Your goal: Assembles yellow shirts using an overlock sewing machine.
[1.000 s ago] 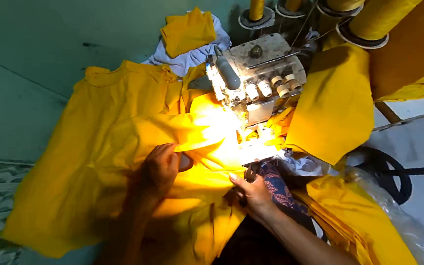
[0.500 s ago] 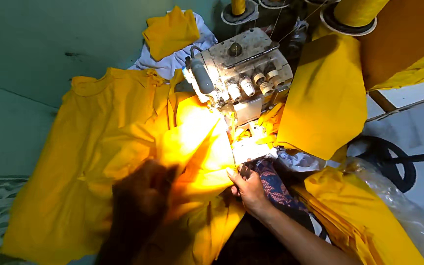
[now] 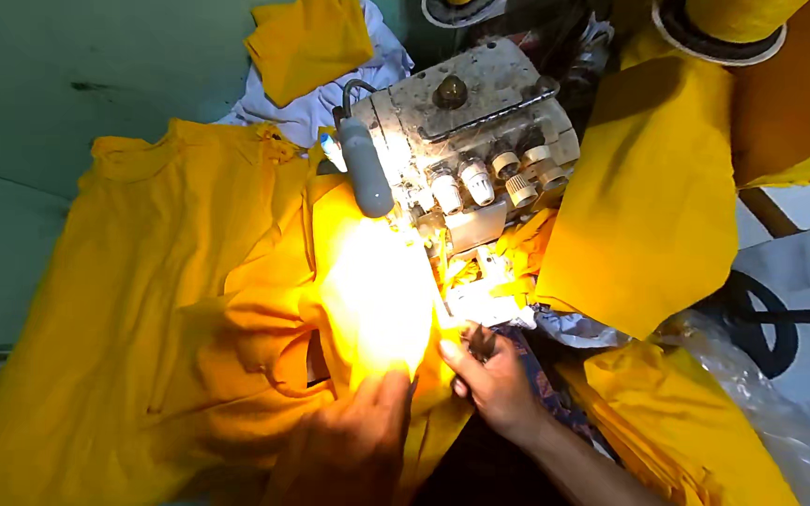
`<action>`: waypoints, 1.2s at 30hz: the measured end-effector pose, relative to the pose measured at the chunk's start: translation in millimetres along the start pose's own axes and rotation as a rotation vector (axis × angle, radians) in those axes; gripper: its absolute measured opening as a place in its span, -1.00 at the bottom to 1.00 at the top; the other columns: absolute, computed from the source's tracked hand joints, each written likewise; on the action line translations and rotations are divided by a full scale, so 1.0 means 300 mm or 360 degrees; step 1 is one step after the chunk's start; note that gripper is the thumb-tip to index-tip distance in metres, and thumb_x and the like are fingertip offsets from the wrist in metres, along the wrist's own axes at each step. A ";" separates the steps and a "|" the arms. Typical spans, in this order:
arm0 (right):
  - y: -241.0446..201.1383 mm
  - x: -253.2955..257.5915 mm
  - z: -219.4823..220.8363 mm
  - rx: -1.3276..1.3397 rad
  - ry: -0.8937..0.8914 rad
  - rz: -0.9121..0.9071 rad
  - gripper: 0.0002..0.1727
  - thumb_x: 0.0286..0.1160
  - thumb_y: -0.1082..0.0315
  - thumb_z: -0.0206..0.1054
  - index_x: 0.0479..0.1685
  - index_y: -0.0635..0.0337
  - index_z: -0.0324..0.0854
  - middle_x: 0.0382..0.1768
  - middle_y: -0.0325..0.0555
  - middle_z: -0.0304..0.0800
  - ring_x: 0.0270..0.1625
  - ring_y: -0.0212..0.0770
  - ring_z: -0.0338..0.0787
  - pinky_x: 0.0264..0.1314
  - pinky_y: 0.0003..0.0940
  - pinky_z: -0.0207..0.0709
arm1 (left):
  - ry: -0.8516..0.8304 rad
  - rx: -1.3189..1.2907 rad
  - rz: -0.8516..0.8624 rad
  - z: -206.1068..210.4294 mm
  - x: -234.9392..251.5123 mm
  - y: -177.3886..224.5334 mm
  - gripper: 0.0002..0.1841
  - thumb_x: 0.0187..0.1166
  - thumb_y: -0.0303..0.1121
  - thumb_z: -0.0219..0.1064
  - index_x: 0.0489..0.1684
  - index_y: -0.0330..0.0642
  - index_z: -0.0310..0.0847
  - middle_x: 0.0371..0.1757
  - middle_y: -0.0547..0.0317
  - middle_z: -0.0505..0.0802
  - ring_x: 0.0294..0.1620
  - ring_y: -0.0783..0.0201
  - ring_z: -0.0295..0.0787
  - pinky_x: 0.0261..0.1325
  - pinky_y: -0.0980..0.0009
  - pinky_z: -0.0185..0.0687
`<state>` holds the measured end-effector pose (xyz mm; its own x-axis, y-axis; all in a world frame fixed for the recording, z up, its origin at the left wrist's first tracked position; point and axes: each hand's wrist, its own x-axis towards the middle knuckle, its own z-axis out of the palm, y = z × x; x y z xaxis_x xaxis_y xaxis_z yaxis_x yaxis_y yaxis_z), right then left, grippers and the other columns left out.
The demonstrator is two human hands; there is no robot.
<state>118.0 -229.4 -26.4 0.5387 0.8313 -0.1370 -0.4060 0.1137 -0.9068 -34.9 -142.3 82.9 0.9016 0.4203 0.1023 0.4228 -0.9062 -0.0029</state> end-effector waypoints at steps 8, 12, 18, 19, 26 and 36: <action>0.014 0.150 0.031 -0.0228 0.0119 -0.0006 -0.89 0.53 0.38 0.39 -0.27 0.22 0.75 -0.64 -0.28 0.63 -0.68 -0.45 0.56 -0.60 -0.56 0.50 | 0.0024 0.0313 -0.0049 0.026 0.112 0.021 -0.72 0.66 -0.33 0.07 -0.37 -0.15 0.69 -0.69 0.19 0.53 -0.83 0.17 0.47 -0.84 0.31 0.26; -0.006 0.173 0.031 -0.0339 0.0158 -0.0139 -0.84 0.57 0.36 0.38 -0.28 0.22 0.82 -0.63 -0.28 0.70 -0.67 -0.47 0.59 -0.58 -0.56 0.53 | 0.0126 0.0341 -0.0021 0.046 0.150 0.034 -0.73 0.63 -0.34 0.09 -0.40 -0.12 0.70 -0.75 0.23 0.47 -0.84 0.18 0.43 -0.83 0.32 0.19; -0.034 0.207 0.036 -0.0465 0.0207 -0.0228 -0.82 0.56 0.34 0.37 -0.36 0.15 0.83 -0.63 -0.33 0.71 -0.65 -0.51 0.60 -0.56 -0.57 0.53 | 0.0210 0.0286 -0.0067 0.067 0.207 0.045 -0.71 0.64 -0.34 0.08 -0.46 -0.14 0.68 -0.79 0.25 0.43 -0.84 0.18 0.43 -0.81 0.32 0.20; -0.037 0.211 0.037 -0.0478 0.0213 -0.0229 -0.82 0.55 0.34 0.36 -0.36 0.14 0.83 -0.63 -0.33 0.71 -0.64 -0.52 0.60 -0.55 -0.57 0.54 | 0.0224 0.0261 -0.0065 0.072 0.215 0.042 -0.71 0.63 -0.34 0.08 -0.46 -0.14 0.68 -0.79 0.24 0.44 -0.84 0.17 0.44 -0.81 0.31 0.21; -0.032 0.222 0.049 -0.0557 0.0236 -0.0324 -0.82 0.52 0.38 0.36 -0.39 0.14 0.84 -0.58 -0.35 0.76 -0.54 -0.55 0.69 -0.44 -0.60 0.61 | 0.0400 0.0113 0.0022 0.130 0.249 -0.041 -0.74 0.67 -0.33 0.15 -0.36 -0.16 0.74 -0.65 0.13 0.61 -0.70 0.10 0.61 -0.72 0.24 0.42; -0.003 0.179 0.097 -0.0056 0.0324 -0.0292 -0.95 0.37 0.55 0.43 -0.25 0.33 0.74 -0.58 -0.20 0.72 -0.64 -0.41 0.67 -0.59 -0.54 0.64 | 0.0697 -0.0161 0.0380 0.235 0.269 -0.182 -0.82 0.66 -0.29 0.31 -0.05 -0.01 0.86 -0.05 0.12 0.92 0.01 0.15 0.86 0.10 0.16 0.72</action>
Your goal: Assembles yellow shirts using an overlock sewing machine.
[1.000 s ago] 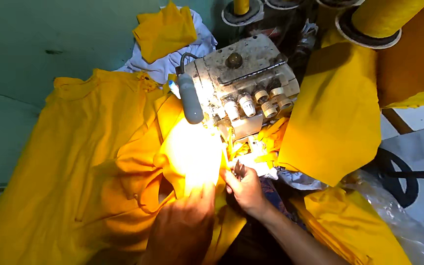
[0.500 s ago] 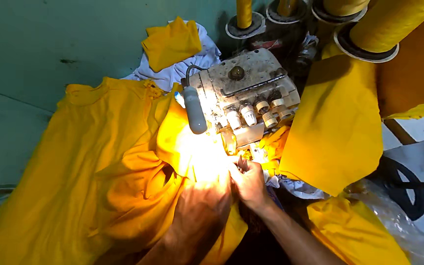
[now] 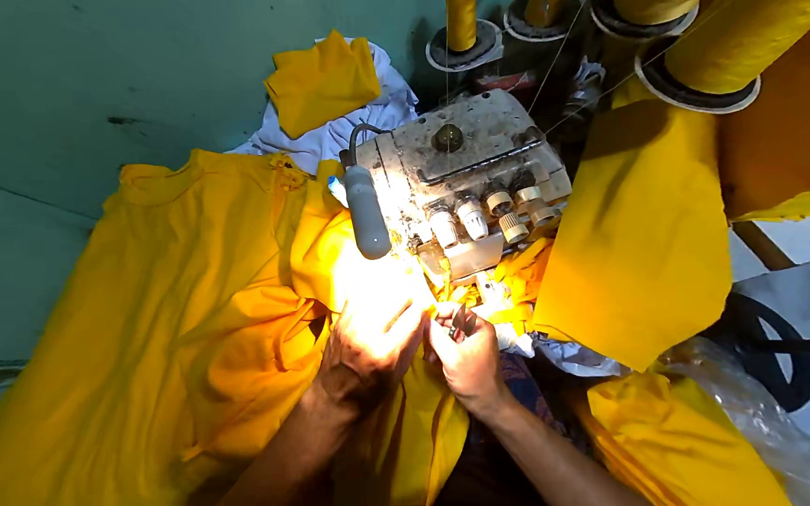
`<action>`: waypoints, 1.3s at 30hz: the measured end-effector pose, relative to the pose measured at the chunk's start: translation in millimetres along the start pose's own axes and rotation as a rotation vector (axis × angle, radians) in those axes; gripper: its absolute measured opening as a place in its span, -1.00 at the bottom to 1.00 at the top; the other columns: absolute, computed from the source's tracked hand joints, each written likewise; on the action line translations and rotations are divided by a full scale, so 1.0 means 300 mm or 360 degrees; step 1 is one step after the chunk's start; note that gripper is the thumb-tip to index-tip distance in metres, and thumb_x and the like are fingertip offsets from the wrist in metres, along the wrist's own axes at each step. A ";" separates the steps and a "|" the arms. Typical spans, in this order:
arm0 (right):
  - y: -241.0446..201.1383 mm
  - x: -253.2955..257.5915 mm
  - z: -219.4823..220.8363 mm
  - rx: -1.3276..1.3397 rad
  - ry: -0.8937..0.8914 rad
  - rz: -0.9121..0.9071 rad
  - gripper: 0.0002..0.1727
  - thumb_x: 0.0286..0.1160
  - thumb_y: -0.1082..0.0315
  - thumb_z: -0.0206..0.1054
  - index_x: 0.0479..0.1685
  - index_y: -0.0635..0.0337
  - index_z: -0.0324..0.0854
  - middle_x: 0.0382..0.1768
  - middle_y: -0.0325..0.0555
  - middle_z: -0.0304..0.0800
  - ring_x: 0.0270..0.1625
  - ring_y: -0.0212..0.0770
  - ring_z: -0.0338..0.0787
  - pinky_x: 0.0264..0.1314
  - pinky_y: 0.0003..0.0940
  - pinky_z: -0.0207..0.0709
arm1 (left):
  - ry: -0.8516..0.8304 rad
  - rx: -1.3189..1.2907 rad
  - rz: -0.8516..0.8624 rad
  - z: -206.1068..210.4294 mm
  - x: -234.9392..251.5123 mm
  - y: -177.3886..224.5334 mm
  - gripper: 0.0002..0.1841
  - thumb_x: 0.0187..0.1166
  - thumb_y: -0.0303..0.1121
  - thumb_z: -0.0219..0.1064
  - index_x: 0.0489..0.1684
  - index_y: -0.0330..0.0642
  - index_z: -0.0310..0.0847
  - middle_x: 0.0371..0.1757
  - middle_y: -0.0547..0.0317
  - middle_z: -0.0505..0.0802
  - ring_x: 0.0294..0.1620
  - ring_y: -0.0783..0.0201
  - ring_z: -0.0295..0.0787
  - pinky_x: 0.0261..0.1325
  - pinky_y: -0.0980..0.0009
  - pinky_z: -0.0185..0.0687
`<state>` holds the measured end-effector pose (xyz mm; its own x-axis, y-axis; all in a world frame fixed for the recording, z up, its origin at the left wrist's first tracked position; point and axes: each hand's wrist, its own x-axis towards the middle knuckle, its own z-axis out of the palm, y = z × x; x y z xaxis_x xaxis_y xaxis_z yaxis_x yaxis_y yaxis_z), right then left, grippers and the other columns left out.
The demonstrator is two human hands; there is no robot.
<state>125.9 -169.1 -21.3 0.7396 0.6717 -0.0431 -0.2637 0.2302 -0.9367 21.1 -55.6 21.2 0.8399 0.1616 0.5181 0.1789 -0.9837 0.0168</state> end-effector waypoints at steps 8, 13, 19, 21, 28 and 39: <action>0.001 -0.008 0.055 0.0088 -0.0012 -0.0012 -0.92 0.35 0.61 0.46 -0.23 0.40 0.79 -0.54 -0.10 0.80 -0.62 -0.38 0.71 -0.55 -0.51 0.68 | -0.0044 -0.0275 -0.0035 0.007 0.035 -0.104 -0.78 0.67 -0.24 0.31 -0.04 -0.04 0.90 0.05 0.12 0.91 0.17 0.18 0.81 0.28 0.20 0.68; -0.032 -0.008 0.084 -0.0214 -0.0336 -0.0106 -0.88 0.50 0.44 0.45 -0.11 0.28 0.83 -0.38 -0.16 0.85 -0.50 -0.40 0.76 -0.43 -0.51 0.73 | 0.0035 -0.0351 -0.0487 0.007 0.037 -0.197 -0.80 0.54 -0.16 0.41 -0.06 0.11 0.93 -0.01 0.27 0.82 0.23 0.24 0.66 0.33 0.24 0.55; -0.126 -0.010 0.008 -0.0965 -0.0749 -0.0355 -0.54 0.82 0.06 0.04 0.25 0.13 0.75 0.03 -0.20 0.81 0.12 -0.40 0.76 0.21 -0.41 0.67 | 0.0273 -0.0269 -0.1021 0.014 0.003 -0.180 -0.80 0.54 -0.26 0.41 -0.04 -0.13 0.80 -0.04 0.18 0.85 0.05 0.35 0.77 0.18 0.34 0.70; -0.146 -0.005 -0.007 -0.1211 -0.0675 -0.0544 -0.58 0.80 0.11 0.07 0.21 0.10 0.81 -0.01 -0.22 0.82 0.07 -0.41 0.77 0.13 -0.47 0.68 | 0.0440 -0.0286 -0.1015 0.027 -0.029 -0.160 -0.85 0.51 -0.35 0.40 -0.13 -0.21 0.80 -0.10 0.16 0.84 -0.04 0.42 0.78 0.12 0.46 0.73; -0.183 0.088 0.021 -0.1939 -0.0348 -0.1066 -0.66 0.52 0.11 0.34 0.02 0.16 0.80 -0.25 -0.12 0.85 -0.30 -0.19 0.84 -0.31 -0.25 0.72 | 0.0864 -0.0165 -0.0922 0.006 -0.102 -0.041 -0.86 0.45 -0.39 0.36 -0.25 -0.26 0.80 -0.16 0.08 0.83 -0.03 0.32 0.78 0.07 0.46 0.73; -0.225 0.151 0.061 -0.1978 -0.0578 -0.1114 -0.78 0.51 0.25 0.33 -0.10 0.09 0.85 -0.28 -0.07 0.86 -0.25 -0.08 0.86 -0.25 0.02 0.73 | 0.0713 -0.0718 -0.0531 -0.115 -0.256 0.134 -0.83 0.64 -0.27 0.34 -0.28 -0.11 0.77 -0.22 0.16 0.87 0.04 0.23 0.82 0.56 0.02 0.53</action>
<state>165.9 -141.3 46.4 0.2473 0.8599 0.4465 0.9033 -0.0378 -0.4274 -53.8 -110.2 11.6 0.4689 0.5068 0.7234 0.0791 -0.8398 0.5371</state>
